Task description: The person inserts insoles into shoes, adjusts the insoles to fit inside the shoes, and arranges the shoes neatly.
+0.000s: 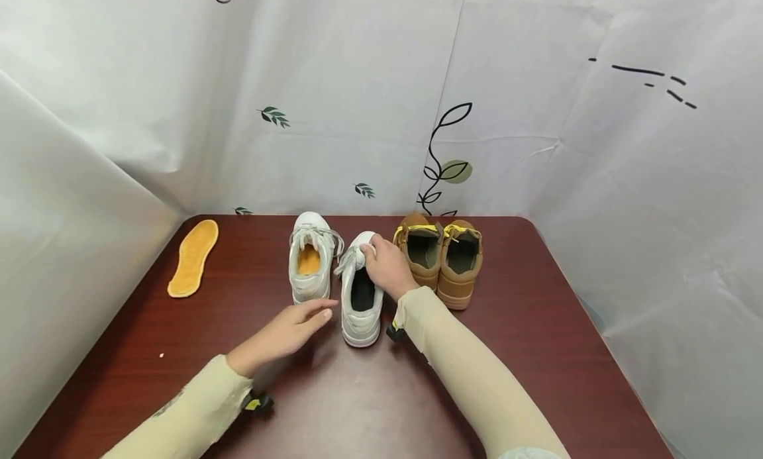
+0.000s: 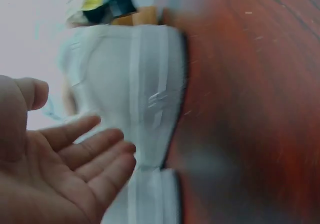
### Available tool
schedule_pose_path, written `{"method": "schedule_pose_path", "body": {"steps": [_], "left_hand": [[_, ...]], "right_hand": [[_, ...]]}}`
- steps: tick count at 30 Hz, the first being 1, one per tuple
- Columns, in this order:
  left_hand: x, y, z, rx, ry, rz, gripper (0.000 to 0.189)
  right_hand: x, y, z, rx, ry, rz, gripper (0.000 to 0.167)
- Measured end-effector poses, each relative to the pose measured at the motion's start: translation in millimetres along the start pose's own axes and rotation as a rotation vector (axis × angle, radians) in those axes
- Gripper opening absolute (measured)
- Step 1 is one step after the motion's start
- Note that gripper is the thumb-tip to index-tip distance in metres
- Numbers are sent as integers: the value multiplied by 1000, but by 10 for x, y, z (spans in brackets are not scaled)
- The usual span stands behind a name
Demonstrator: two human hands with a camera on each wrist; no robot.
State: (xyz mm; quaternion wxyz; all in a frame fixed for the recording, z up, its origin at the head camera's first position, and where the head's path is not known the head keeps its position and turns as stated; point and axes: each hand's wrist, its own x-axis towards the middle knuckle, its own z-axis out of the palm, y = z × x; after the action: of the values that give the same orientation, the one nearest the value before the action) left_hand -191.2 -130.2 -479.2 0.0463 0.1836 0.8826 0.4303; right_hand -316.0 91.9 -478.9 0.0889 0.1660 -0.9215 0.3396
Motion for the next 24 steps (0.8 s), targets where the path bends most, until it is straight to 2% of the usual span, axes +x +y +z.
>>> {"method": "schedule_pose_path", "body": {"steps": [2,5,7,11,14,17,24], "left_hand": [[-68,-26,-145,0,64,66,32],[-132,-111,-374,41,204,157,27],[-160,-177,-517,93,290,183,25],[-184,-323,-762,237,385,151,28],[-168,-480,-941,335,421,89,31],[-138,-671,-1148,398,410,-12,39],[-142,-1086,-1630,460,193,-291,67]], "right_hand": [[-1,4,3,-5,-6,3,25],[11,1,2,-6,-5,-3,25],[18,-5,-2,-6,-1,-6,25],[12,-16,-11,-1,-3,4,24],[-1,-17,-9,0,-9,4,24],[-1,-11,-5,1,-5,-6,24],[3,-20,2,-4,24,-24,24]]}}
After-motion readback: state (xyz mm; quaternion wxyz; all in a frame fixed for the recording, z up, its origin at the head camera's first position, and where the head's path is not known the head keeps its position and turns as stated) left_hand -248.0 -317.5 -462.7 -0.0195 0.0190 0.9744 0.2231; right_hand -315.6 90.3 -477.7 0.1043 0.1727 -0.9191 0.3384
